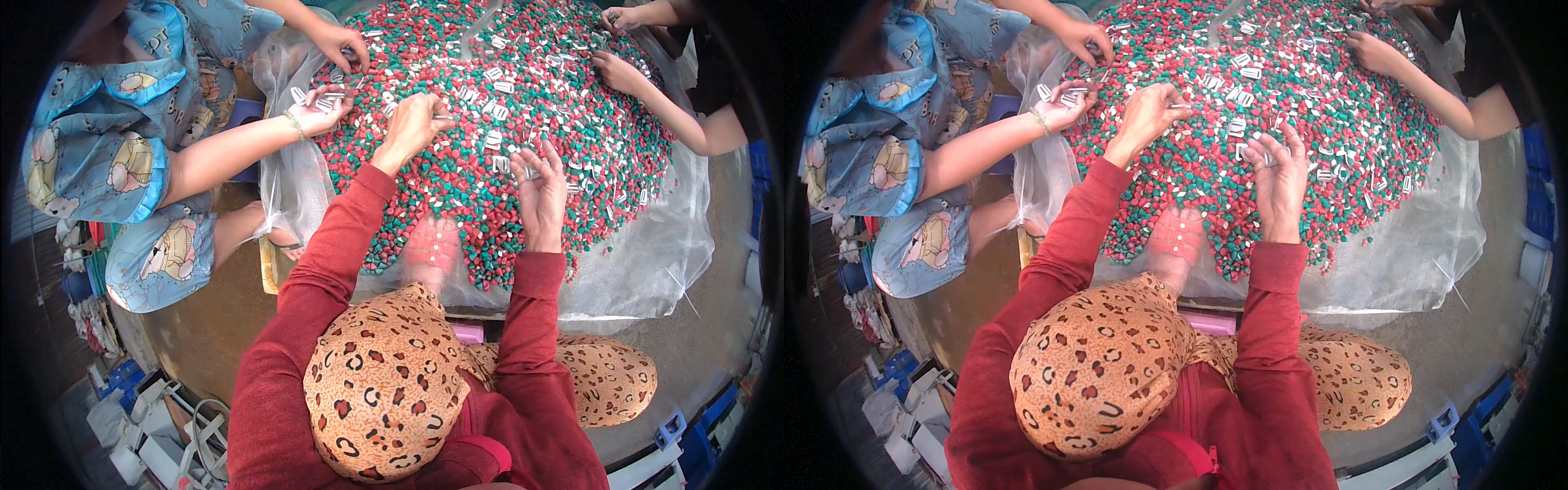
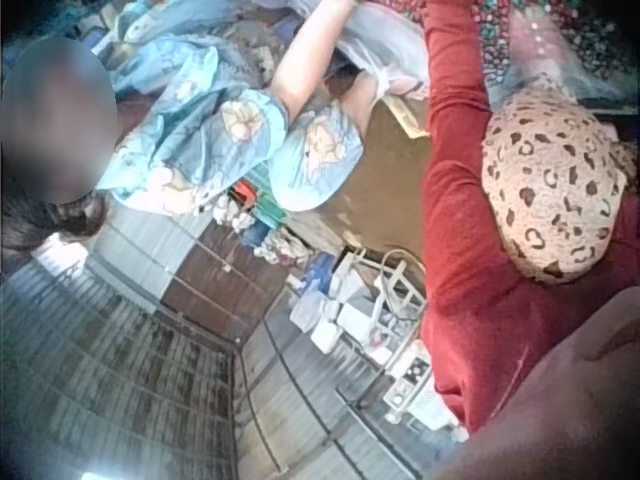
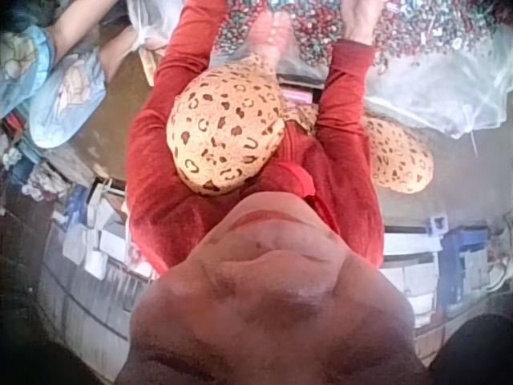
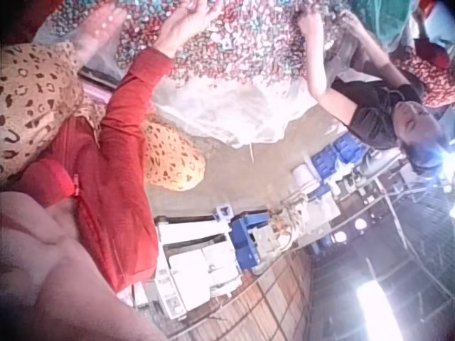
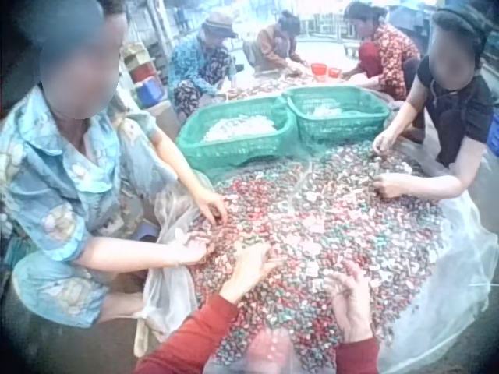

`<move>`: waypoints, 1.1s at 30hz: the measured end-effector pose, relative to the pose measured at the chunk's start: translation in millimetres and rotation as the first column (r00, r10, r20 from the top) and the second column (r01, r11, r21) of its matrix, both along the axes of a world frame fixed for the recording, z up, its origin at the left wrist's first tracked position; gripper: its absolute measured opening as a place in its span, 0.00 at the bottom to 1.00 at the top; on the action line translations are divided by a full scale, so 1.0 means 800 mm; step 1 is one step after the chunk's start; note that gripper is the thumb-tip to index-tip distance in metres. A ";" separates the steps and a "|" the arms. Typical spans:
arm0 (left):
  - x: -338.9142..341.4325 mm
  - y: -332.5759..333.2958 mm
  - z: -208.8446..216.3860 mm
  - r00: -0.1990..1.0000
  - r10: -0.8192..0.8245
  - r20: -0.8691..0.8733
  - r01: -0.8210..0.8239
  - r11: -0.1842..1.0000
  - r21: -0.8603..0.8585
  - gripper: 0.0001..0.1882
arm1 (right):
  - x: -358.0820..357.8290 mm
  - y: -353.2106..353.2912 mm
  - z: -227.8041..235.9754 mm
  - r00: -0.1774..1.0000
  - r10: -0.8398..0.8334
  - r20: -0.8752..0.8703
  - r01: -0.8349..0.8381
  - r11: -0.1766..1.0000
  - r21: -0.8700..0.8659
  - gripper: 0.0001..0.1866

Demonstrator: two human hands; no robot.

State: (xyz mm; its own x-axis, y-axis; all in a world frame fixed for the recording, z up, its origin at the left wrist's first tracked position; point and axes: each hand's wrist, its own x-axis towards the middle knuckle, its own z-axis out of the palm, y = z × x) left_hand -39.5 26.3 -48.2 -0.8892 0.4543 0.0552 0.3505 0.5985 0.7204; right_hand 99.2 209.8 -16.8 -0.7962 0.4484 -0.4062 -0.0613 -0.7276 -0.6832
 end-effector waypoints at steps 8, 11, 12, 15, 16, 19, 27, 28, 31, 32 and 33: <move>-0.017 0.006 0.044 0.489 -0.673 0.555 -0.568 0.237 0.788 0.06 | 0.001 0.004 -0.003 0.991 0.061 -0.119 -0.059 0.998 0.023 0.20; -0.008 0.017 0.035 0.415 -0.671 0.614 -0.626 0.279 0.728 0.06 | -0.006 -0.004 0.009 0.999 0.039 -0.004 -0.034 0.919 0.394 0.19; 0.004 0.023 0.028 0.363 -0.601 0.712 -0.635 0.400 0.661 0.06 | -0.008 -0.007 0.013 0.999 0.039 0.032 -0.051 0.779 0.625 0.19; 0.068 0.047 0.011 0.085 -0.761 0.643 -0.667 0.435 0.604 0.11 | -0.016 -0.019 0.038 0.985 0.140 0.097 -0.157 0.518 0.841 0.18; 0.085 0.052 -0.017 0.022 -0.797 0.604 -0.690 0.425 0.586 0.14 | -0.017 -0.028 0.054 0.955 0.217 0.201 -0.289 0.540 0.790 0.18; 0.114 0.061 -0.022 0.012 -0.792 0.610 -0.771 0.381 0.510 0.14 | -0.013 -0.023 0.056 0.787 0.409 0.463 -0.477 -0.073 0.876 0.22; 0.104 0.001 -0.012 0.042 -0.795 0.605 -0.845 0.295 0.447 0.12 | -0.024 -0.004 0.046 0.917 0.239 0.320 -0.369 0.204 0.907 0.27; 0.105 -0.006 -0.008 0.063 -0.775 0.629 -0.855 0.283 0.434 0.12 | -0.022 0.001 0.046 0.902 0.222 0.369 -0.408 0.166 0.898 0.26; 0.108 -0.025 0.007 0.119 -0.714 0.690 -0.880 0.246 0.406 0.12 | -0.010 0.029 -0.002 0.863 0.198 0.466 -0.444 -0.146 0.884 0.24; 0.111 -0.029 0.012 0.141 -0.701 0.699 -0.876 0.241 0.418 0.12 | -0.003 0.032 -0.016 0.853 0.201 0.481 -0.449 -0.188 0.874 0.26; 0.113 -0.036 0.016 0.161 -0.688 0.708 -0.871 0.239 0.430 0.12 | 0.000 0.027 -0.031 0.837 0.235 0.494 -0.464 -0.173 0.869 0.28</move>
State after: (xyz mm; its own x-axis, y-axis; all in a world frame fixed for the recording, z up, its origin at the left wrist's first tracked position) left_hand 50.6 -2.3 -35.1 -0.5640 0.6825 -0.4649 -0.7998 -0.5916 0.1018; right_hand 99.1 231.2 -41.6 -0.9923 0.1235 0.0108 0.0883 0.7650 -0.6379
